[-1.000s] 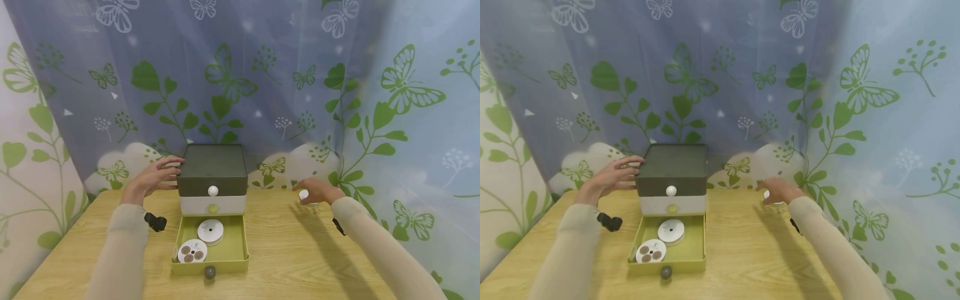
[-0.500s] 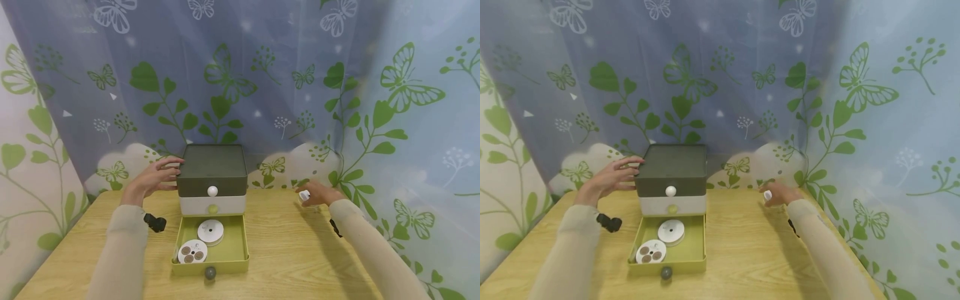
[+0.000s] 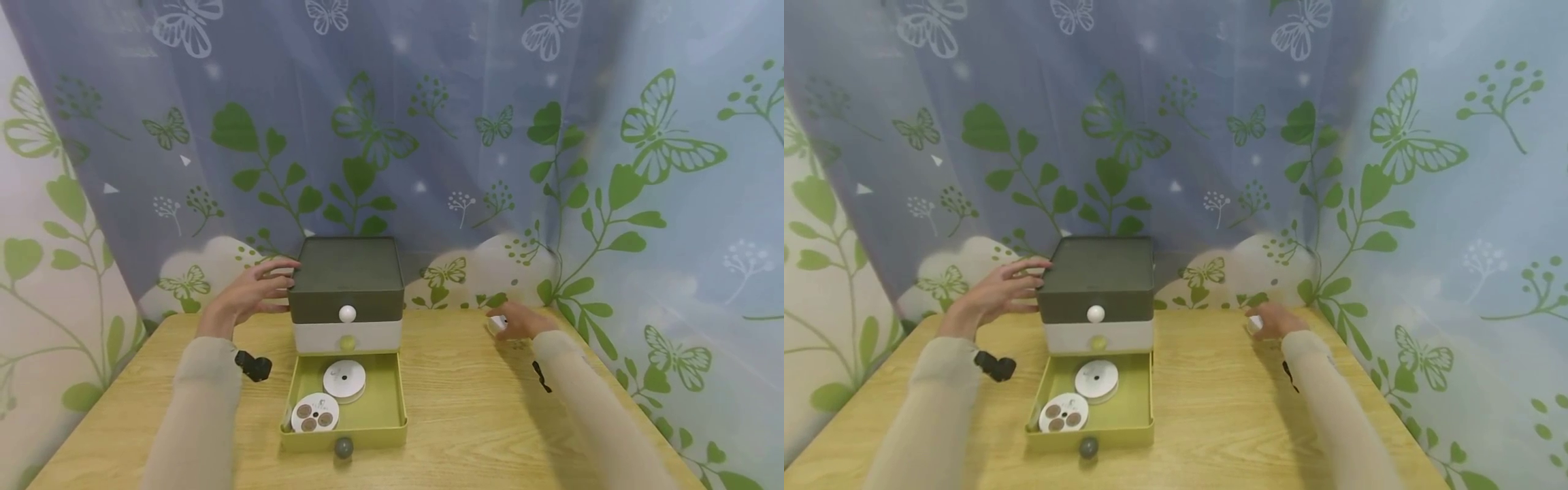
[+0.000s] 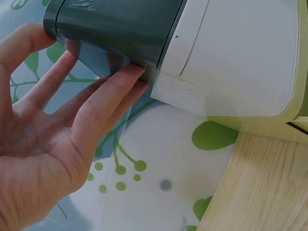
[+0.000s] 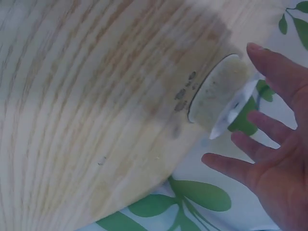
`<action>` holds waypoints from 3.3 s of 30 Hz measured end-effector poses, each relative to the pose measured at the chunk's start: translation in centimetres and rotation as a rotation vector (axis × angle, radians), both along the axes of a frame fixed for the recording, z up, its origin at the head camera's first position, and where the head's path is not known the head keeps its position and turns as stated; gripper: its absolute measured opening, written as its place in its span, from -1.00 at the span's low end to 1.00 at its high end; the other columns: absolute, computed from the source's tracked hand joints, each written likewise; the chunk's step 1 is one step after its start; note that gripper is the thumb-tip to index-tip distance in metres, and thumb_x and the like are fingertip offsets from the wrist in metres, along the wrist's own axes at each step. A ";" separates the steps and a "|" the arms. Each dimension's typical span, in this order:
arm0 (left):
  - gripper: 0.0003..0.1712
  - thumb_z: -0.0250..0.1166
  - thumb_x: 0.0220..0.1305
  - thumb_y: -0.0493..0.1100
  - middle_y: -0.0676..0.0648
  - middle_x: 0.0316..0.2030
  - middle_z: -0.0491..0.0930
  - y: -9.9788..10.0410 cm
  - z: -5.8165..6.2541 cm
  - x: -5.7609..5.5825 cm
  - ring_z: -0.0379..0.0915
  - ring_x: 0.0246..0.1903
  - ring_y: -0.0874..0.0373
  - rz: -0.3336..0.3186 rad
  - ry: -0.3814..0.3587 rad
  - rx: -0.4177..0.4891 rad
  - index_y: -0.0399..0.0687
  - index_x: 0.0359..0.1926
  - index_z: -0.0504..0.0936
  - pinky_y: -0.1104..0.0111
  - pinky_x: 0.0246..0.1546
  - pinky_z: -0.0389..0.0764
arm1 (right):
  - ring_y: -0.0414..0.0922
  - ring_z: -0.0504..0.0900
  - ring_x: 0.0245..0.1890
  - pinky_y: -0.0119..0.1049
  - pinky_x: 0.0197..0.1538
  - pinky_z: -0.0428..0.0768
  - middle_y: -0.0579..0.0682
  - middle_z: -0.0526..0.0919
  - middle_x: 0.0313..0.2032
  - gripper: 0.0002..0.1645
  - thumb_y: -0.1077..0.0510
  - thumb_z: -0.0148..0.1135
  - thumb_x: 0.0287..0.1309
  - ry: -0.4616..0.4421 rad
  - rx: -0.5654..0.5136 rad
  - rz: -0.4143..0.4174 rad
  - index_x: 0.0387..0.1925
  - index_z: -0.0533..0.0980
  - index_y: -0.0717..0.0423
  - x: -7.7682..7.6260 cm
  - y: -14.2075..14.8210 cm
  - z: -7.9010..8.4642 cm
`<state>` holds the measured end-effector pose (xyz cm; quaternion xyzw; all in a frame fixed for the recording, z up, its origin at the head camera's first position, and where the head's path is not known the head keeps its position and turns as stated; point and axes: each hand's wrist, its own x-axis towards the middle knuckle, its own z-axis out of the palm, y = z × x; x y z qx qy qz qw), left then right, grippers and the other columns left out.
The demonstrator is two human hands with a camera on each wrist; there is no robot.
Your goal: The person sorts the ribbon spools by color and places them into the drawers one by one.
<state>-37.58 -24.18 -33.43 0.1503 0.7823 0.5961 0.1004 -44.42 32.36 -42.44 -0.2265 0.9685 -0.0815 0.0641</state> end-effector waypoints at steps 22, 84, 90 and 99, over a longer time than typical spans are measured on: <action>-0.33 0.14 0.59 -0.08 -0.34 0.52 0.09 0.1 0.0 0.0 0.16 0.47 -0.39 -0.014 -0.004 0.023 -0.09 0.58 0.17 0.02 0.21 0.64 | 0.32 0.46 0.23 0.15 0.12 0.57 0.50 0.27 0.38 -0.13 0.22 0.43 0.16 -0.087 -0.026 -0.156 0.50 0.34 0.10 0.2 0.3 -1.2; -0.34 0.16 0.58 -0.04 -0.22 0.36 0.21 0.1 -0.2 -0.3 0.23 0.43 -0.33 -0.005 -0.020 0.027 -0.03 0.56 0.22 0.03 0.20 0.65 | -0.07 0.32 -0.28 -0.28 -0.27 0.30 0.28 0.57 -0.06 -0.28 0.30 0.49 0.07 0.012 -0.099 0.067 0.31 0.53 0.25 0.3 -2.2 -0.1; -0.34 0.17 0.57 -0.03 -0.21 0.35 0.23 0.2 -0.3 -0.2 0.26 0.41 -0.30 -0.001 -0.018 0.024 -0.01 0.56 0.22 0.04 0.19 0.66 | -0.04 0.40 -0.20 -0.25 -0.20 0.38 0.28 0.58 0.01 -0.29 0.26 0.48 0.10 0.034 -0.068 0.086 0.32 0.54 0.23 0.3 -2.5 0.0; -0.33 0.16 0.58 -0.03 -0.27 0.39 0.18 0.3 -0.3 0.0 0.28 0.38 -0.29 0.001 -0.023 0.024 -0.03 0.57 0.20 0.04 0.20 0.64 | 0.04 0.45 -0.12 -0.27 -0.22 0.35 0.28 0.62 0.07 -0.30 0.25 0.51 0.07 0.048 -0.087 0.107 0.29 0.57 0.19 0.5 -3.5 0.5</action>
